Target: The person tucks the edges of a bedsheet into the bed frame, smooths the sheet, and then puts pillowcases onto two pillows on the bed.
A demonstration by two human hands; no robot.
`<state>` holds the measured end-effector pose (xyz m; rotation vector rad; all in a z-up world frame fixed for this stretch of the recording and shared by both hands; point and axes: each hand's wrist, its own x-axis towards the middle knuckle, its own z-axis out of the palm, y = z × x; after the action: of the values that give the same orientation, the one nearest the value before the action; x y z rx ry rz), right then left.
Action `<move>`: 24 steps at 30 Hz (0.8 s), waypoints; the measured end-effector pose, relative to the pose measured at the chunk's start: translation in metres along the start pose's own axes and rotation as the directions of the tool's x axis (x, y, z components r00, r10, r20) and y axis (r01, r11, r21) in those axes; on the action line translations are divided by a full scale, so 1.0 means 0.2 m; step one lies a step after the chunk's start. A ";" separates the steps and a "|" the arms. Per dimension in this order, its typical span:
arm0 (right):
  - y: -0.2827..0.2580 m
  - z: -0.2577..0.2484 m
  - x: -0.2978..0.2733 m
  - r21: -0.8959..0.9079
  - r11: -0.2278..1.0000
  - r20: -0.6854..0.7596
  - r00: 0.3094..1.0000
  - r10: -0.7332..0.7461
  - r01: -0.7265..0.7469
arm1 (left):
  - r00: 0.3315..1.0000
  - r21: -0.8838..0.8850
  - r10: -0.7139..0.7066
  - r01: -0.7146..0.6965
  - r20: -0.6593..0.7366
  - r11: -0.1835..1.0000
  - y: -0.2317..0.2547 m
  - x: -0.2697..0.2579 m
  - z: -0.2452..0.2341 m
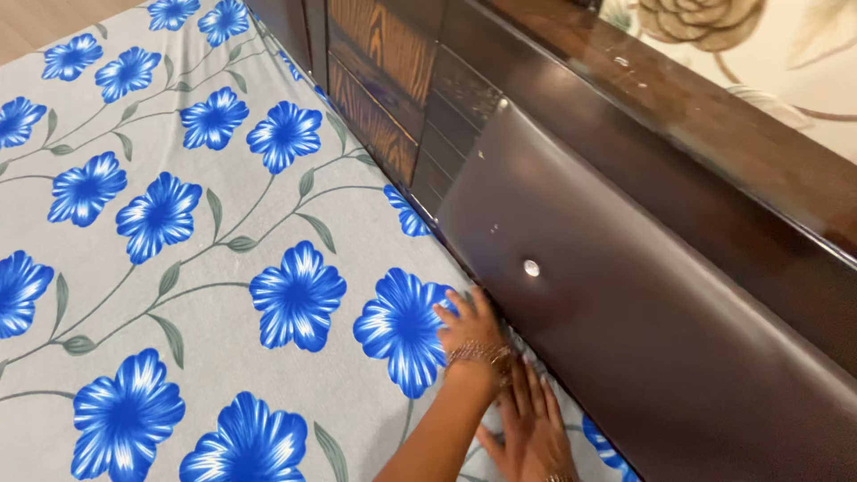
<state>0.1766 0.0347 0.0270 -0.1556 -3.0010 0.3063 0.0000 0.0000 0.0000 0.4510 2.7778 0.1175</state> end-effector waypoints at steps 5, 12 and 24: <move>-0.16 -0.38 0.08 0.058 0.976 0.231 0.954 0.193 -0.211 | 0.998 0.005 0.005 -0.006 0.070 1.000 -0.08 -0.33 -0.37; -0.08 -0.43 0.31 0.169 0.887 0.496 0.815 0.300 -0.430 | 0.995 0.084 -0.070 0.064 0.070 0.994 0.02 -0.26 -0.40; 0.02 -0.53 -0.33 -0.007 0.958 0.391 0.881 0.266 -0.286 | 0.956 0.096 -0.064 0.038 0.285 0.995 0.27 -0.65 -0.51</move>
<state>0.2555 0.0516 0.1211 -0.5899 -3.3574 0.4947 0.0983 0.0066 0.1434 0.3843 2.5118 -0.0793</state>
